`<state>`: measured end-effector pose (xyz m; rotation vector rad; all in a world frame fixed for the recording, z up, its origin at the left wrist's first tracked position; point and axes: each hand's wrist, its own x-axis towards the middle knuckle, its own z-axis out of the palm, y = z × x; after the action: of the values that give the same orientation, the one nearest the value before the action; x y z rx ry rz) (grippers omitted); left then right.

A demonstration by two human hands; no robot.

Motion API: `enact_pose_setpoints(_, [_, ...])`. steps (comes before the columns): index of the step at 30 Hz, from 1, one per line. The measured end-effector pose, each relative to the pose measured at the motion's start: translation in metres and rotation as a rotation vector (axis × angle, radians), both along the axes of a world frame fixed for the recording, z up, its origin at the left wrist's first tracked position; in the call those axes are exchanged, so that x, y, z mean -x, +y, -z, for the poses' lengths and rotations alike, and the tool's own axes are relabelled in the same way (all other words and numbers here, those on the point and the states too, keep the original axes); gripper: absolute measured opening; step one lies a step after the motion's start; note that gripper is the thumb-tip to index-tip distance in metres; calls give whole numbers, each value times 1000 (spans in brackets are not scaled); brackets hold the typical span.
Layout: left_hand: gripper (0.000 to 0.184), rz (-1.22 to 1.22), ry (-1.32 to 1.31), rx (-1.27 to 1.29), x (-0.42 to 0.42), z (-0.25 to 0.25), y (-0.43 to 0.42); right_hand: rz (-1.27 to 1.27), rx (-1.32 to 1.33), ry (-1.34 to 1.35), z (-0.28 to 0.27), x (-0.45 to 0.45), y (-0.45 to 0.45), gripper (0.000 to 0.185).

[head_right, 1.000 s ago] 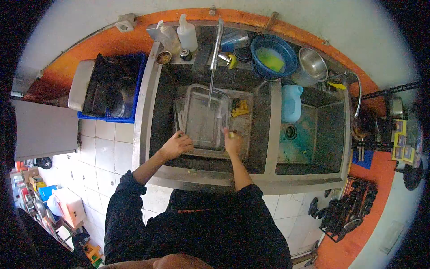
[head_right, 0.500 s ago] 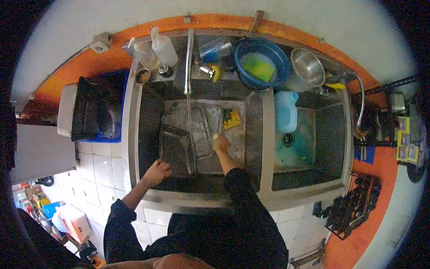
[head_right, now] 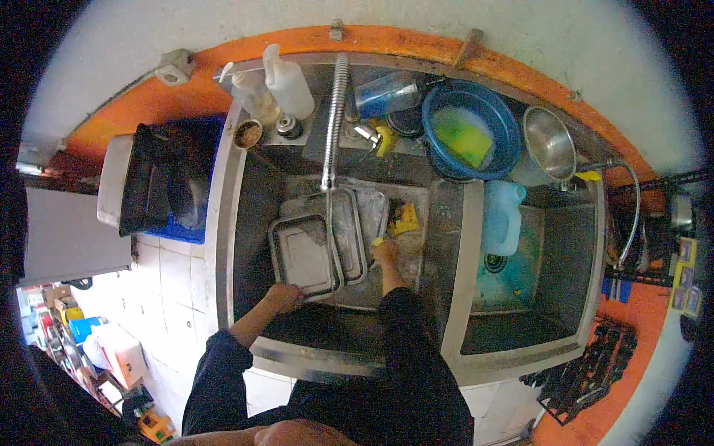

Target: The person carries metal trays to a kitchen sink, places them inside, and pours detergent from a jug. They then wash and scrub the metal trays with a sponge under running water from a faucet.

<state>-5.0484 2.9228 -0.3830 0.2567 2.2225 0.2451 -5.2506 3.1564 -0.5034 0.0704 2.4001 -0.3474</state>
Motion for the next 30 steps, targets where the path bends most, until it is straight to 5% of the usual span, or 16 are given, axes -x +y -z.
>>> enact_pose_setpoints(2, [28, -262, 62, -220, 19, -14, 16, 6, -6, -23, -1, 4, 3, 38])
enact_pose_setpoints(5, [37, -684, 268, -536, 54, -46, 55, -116, 57, 106, -86, 12, 1, 36])
enact_pose_setpoints(8, [31, -969, 260, -639, 73, -45, 76, -94, 100, 155, -97, 22, 25, 35])
enact_pose_setpoints(14, [34, -1024, 123, -665, 85, -86, 84, -146, 452, 287, -229, 7, 33, 25])
enact_pose_setpoints(17, [28, -981, 297, -968, 61, 24, 75, -210, 433, 472, -294, -12, 40, 22])
enact_pose_setpoints(21, [50, -1235, -39, -913, 50, -32, 68, -80, 581, 430, -343, -33, 92, 18])
enact_pose_setpoints(23, [53, -1360, -89, -856, 48, -60, 66, -20, 615, 378, -346, -39, 125, 18])
enact_pose_setpoints(25, [61, -1642, -317, -1257, 45, -68, 59, 359, 806, 424, -319, -44, 149, 24])
enact_pose_setpoints(28, [60, -1828, -254, -1029, 42, -48, 37, 503, 1055, 175, -273, -41, 148, 33])
enact_pose_setpoints(29, [51, -1802, -348, -1290, 36, -79, 27, 598, 1082, 134, -249, -37, 142, 37])
enact_pose_setpoints(30, [43, -1811, -308, -1382, 29, -42, 12, 593, 1089, 124, -255, -37, 127, 37])
